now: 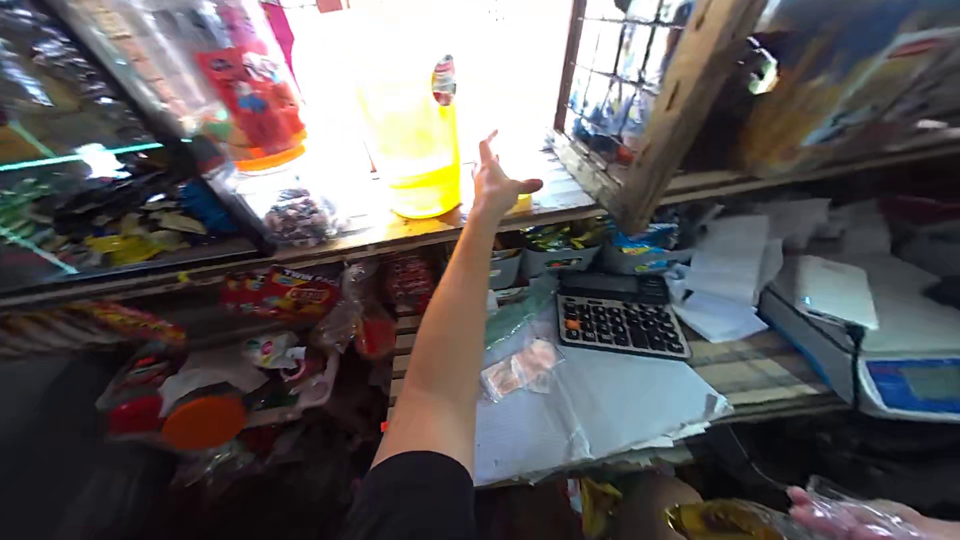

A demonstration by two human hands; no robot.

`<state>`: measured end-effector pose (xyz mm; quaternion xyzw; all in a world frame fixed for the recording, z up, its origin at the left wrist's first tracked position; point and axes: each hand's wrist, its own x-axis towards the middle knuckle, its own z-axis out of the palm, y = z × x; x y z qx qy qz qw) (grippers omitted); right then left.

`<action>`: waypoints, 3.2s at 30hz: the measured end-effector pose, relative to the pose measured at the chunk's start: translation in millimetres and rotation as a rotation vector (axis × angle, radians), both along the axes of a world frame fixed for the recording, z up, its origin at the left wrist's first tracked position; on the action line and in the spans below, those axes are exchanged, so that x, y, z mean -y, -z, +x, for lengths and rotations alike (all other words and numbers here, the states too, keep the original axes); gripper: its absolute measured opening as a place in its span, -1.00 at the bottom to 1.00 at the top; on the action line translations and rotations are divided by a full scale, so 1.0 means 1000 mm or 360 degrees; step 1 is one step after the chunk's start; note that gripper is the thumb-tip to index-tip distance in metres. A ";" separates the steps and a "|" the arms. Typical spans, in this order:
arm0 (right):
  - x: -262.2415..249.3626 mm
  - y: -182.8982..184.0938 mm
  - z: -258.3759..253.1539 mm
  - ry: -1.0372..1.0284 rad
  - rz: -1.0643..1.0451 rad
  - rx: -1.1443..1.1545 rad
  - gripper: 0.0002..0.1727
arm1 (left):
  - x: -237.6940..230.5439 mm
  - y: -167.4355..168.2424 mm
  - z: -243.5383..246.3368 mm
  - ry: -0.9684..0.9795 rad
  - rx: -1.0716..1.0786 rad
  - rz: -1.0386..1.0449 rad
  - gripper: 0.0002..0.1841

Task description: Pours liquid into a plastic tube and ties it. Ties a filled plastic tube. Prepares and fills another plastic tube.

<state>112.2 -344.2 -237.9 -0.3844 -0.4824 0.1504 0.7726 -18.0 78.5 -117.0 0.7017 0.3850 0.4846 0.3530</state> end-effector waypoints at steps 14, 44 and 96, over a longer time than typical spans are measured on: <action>0.007 0.005 0.007 0.0070 -0.0035 -0.0074 -0.86 | -0.010 0.004 -0.010 0.0332 0.0317 -0.0019 0.15; 0.010 0.007 0.010 0.0116 -0.0042 -0.0113 -0.90 | -0.011 0.003 -0.004 0.0309 0.0118 -0.0023 0.29; 0.044 0.006 -0.007 0.0281 -0.0094 -0.0015 -0.90 | 0.321 0.025 0.009 0.1326 -0.0690 0.1044 -0.77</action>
